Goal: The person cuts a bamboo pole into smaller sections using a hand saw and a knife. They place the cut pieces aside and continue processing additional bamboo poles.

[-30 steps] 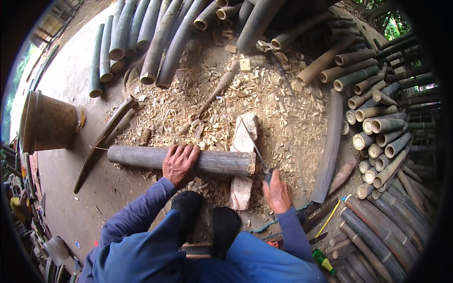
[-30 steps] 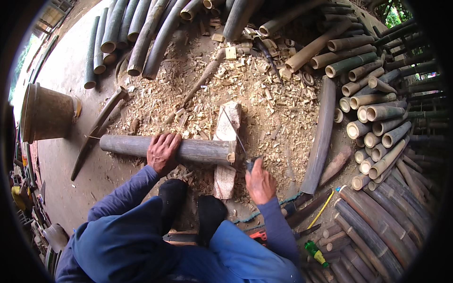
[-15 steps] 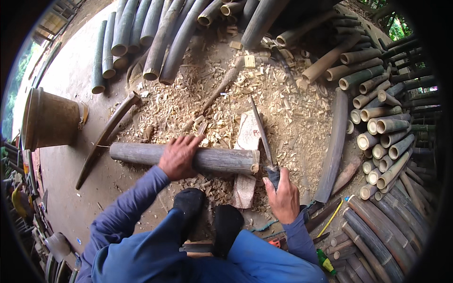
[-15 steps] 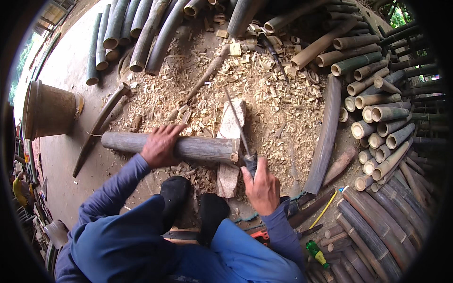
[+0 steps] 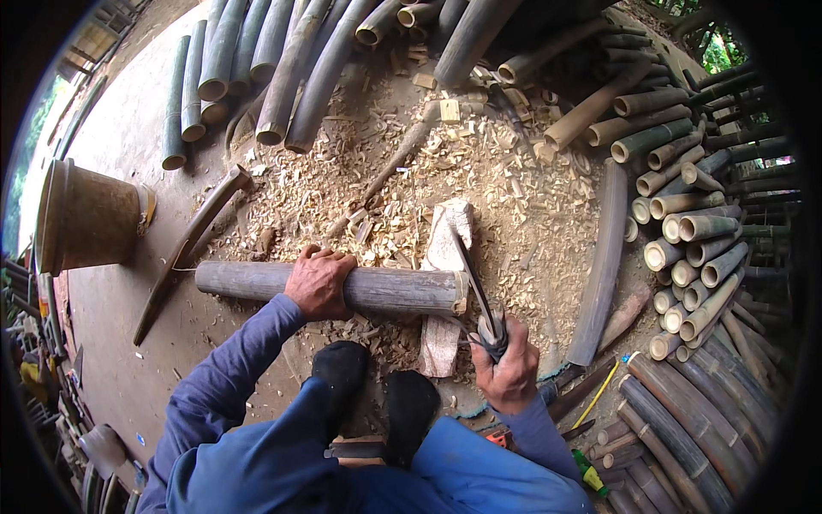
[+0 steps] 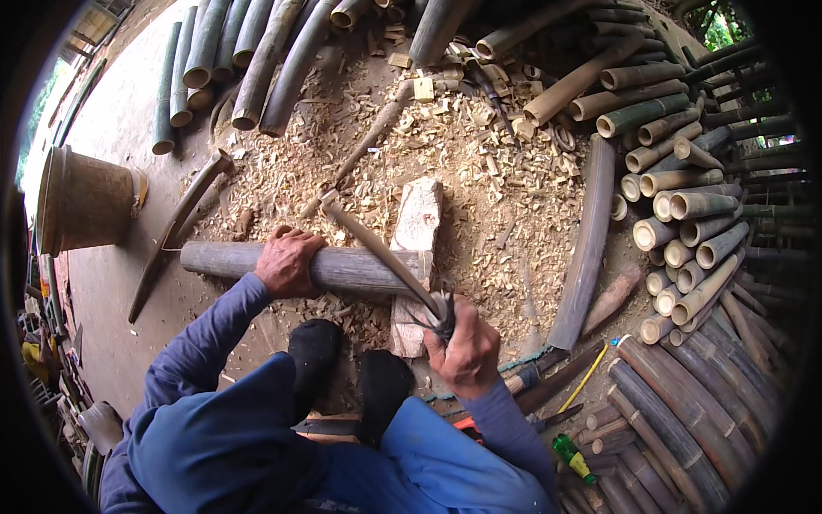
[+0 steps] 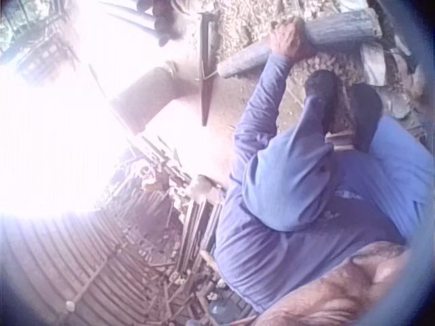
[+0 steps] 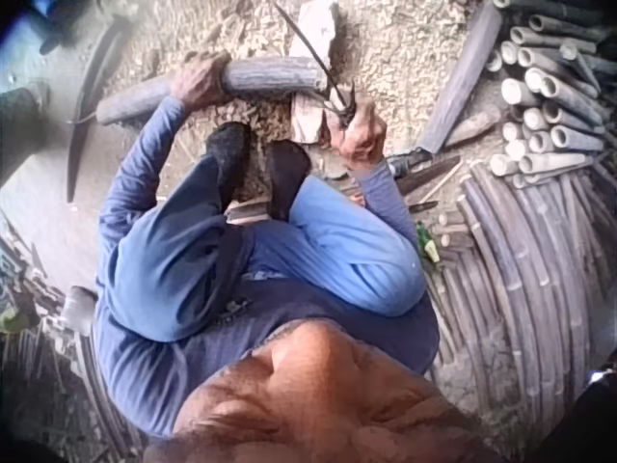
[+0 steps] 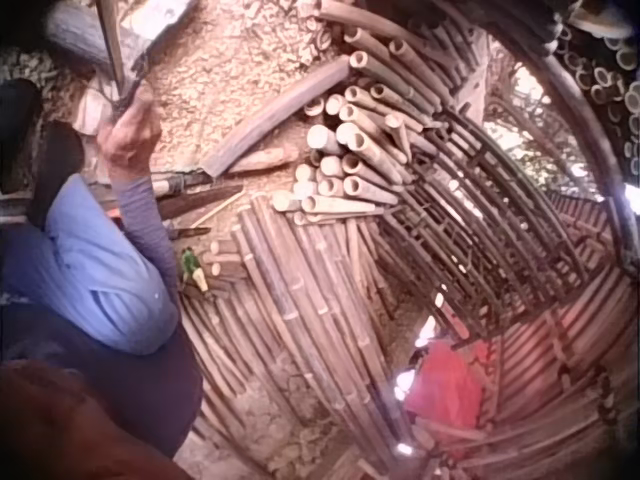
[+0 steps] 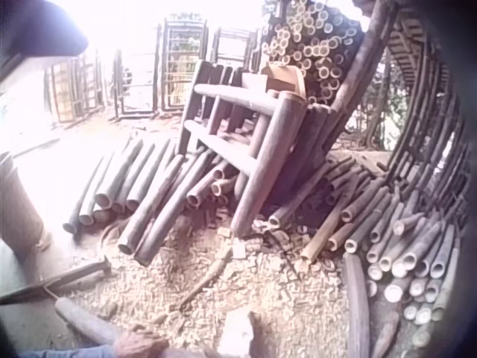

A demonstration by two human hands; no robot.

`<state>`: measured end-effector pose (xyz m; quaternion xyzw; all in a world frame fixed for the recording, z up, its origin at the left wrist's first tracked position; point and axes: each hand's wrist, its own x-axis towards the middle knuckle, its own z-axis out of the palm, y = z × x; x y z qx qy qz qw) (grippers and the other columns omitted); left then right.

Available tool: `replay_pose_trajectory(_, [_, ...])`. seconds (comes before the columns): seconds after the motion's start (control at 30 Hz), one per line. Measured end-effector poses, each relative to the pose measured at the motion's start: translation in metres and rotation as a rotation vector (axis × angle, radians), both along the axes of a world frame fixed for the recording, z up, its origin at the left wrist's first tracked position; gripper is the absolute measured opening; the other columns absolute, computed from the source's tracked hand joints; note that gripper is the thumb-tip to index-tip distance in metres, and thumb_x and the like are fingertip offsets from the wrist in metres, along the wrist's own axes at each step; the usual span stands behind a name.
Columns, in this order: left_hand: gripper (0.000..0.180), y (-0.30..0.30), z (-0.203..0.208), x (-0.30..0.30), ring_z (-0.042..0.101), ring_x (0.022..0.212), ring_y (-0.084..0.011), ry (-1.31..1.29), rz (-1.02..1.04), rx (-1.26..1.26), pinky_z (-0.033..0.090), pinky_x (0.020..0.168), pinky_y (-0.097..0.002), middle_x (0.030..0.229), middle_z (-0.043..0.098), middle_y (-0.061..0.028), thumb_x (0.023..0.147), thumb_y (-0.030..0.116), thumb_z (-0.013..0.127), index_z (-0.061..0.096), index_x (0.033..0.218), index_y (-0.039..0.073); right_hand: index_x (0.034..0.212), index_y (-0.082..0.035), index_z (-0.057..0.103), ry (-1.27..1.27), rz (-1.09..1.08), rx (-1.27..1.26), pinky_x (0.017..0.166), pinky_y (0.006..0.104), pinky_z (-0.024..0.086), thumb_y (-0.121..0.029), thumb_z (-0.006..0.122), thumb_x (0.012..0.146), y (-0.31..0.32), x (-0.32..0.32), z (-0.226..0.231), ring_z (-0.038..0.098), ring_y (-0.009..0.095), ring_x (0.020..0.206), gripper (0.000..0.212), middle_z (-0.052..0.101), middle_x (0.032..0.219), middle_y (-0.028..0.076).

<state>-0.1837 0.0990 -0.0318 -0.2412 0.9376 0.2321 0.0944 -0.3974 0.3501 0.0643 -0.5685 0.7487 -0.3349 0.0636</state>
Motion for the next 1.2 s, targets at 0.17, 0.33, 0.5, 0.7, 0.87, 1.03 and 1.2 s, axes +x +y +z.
replay_pose_trajectory(0.17, [0.062,0.003,0.002,-0.006,0.065,0.105,-0.0296,0.032,-0.030,-0.016,0.040,0.103,-0.0477,0.100,0.067,-0.0098,0.056,0.038,0.085,0.063,0.106,0.010,0.114,0.000,0.046,-0.121,-0.209,0.624,0.057,0.0468,0.054,-0.019,0.065,0.099,0.017,-0.025,-0.062,0.069,0.039,0.065,0.031,0.067,0.080,0.021])
replay_pose_trajectory(0.33, [0.054,0.007,0.006,-0.001,0.064,0.101,-0.0294,0.070,0.010,-0.031,0.039,0.102,-0.0474,0.096,0.065,-0.0101,0.058,0.034,0.082,0.060,0.102,0.010,0.116,-0.002,0.047,-0.091,-0.060,0.182,0.056,0.0443,0.055,-0.024,0.063,0.101,-0.002,-0.005,0.006,0.069,0.038,0.063,0.031,0.066,0.079,0.020])
replay_pose_trajectory(0.5, [0.053,0.016,0.002,-0.002,0.063,0.102,-0.0295,0.134,0.014,-0.087,0.039,0.102,-0.0476,0.096,0.064,-0.0102,0.059,0.032,0.082,0.059,0.102,0.010,0.113,0.000,0.046,-0.037,-0.187,0.758,0.058,0.0420,0.057,-0.023,0.065,0.099,0.023,-0.024,-0.061,0.070,0.039,0.067,0.032,0.067,0.082,0.024])
replay_pose_trajectory(0.7, [0.058,0.022,0.002,0.003,0.062,0.101,-0.0307,0.178,0.059,-0.154,0.039,0.103,-0.0460,0.099,0.063,-0.0100,0.058,0.028,0.081,0.061,0.108,0.010,0.116,-0.001,0.048,-0.158,-0.102,0.350,0.060,0.0468,0.056,-0.025,0.069,0.097,0.010,-0.007,-0.002,0.070,0.043,0.071,0.037,0.067,0.082,0.022])
replay_pose_trajectory(0.87, [0.059,0.029,0.003,-0.001,0.060,0.107,-0.0306,0.205,0.075,-0.184,0.037,0.107,-0.0479,0.104,0.063,-0.0112,0.060,0.027,0.080,0.060,0.112,0.008,0.113,0.001,0.046,-0.127,-0.223,0.633,0.059,0.0464,0.058,-0.022,0.066,0.098,0.023,-0.016,-0.061,0.072,0.040,0.070,0.033,0.068,0.078,0.024])
replay_pose_trajectory(1.03, [0.071,0.036,-0.011,0.012,0.058,0.116,-0.0316,0.242,0.102,-0.279,0.036,0.108,-0.0505,0.113,0.063,-0.0121,0.058,0.028,0.084,0.059,0.122,0.007,0.116,0.003,0.048,-0.199,-0.136,0.496,0.063,0.0479,0.057,-0.020,0.064,0.098,0.011,-0.011,-0.007,0.069,0.046,0.073,0.033,0.068,0.083,0.025])
replay_pose_trajectory(1.2, [0.081,0.040,-0.013,0.013,0.056,0.122,-0.0322,0.257,0.102,-0.322,0.036,0.109,-0.0510,0.122,0.063,-0.0126,0.055,0.034,0.089,0.058,0.125,0.006,0.111,0.000,0.049,-0.172,-0.128,0.157,0.061,0.0454,0.057,-0.023,0.064,0.099,0.019,-0.003,-0.032,0.070,0.040,0.069,0.030,0.068,0.084,0.023])
